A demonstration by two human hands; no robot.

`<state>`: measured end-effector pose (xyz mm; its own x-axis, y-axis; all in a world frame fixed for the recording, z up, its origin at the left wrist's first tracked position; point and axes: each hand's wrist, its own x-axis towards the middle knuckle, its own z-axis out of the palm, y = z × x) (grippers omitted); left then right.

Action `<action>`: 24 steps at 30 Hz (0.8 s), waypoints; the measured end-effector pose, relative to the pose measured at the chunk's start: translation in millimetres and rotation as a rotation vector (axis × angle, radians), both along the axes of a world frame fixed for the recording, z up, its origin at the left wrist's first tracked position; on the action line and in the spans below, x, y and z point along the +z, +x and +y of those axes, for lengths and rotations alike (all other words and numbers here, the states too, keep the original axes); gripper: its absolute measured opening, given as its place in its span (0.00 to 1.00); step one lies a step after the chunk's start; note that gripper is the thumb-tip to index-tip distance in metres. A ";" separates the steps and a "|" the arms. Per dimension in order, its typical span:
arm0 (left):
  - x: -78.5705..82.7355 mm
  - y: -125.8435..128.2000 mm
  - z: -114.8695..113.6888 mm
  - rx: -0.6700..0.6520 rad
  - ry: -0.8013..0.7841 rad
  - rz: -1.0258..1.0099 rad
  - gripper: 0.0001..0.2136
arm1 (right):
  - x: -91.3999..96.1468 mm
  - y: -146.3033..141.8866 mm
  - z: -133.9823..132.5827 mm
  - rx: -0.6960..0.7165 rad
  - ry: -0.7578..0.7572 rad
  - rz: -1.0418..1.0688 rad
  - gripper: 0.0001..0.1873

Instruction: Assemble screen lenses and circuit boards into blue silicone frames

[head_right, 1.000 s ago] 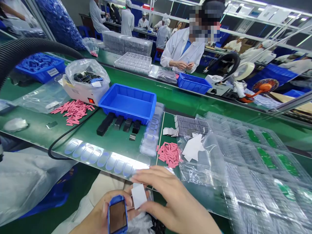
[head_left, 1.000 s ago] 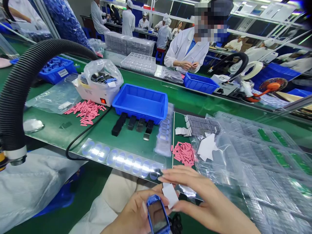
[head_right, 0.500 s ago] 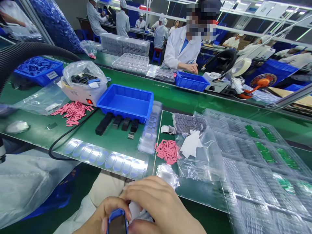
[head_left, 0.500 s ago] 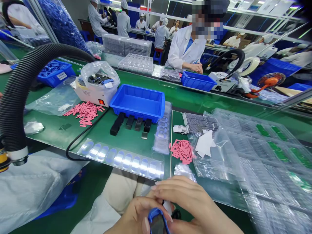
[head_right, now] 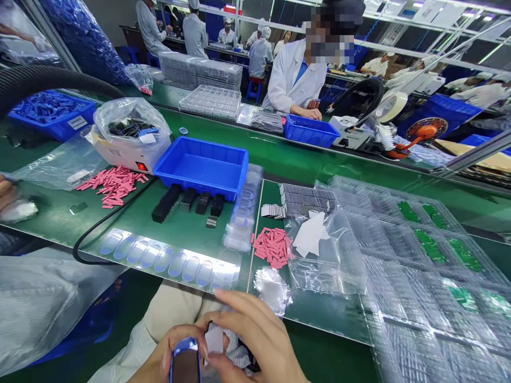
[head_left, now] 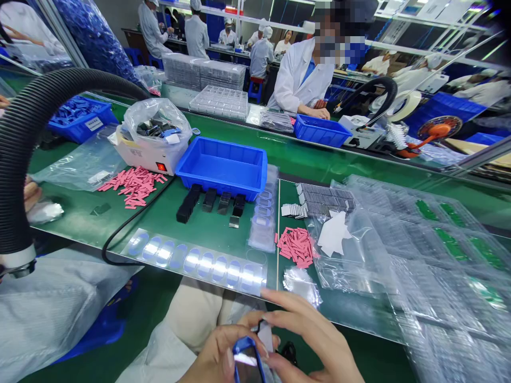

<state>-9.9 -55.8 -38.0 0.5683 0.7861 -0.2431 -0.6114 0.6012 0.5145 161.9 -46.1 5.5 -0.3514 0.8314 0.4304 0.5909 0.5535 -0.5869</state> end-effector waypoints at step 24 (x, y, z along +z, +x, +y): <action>1.5 14.5 7.8 0.133 -0.702 -0.151 0.14 | -35.4 -6.8 -11.3 -0.282 0.206 0.260 0.10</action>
<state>4.6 -48.0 -36.5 0.5461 0.5384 -0.6419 -0.7362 0.6740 -0.0609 155.0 -57.4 -29.9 0.0191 0.7668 0.6416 0.5828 0.5128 -0.6303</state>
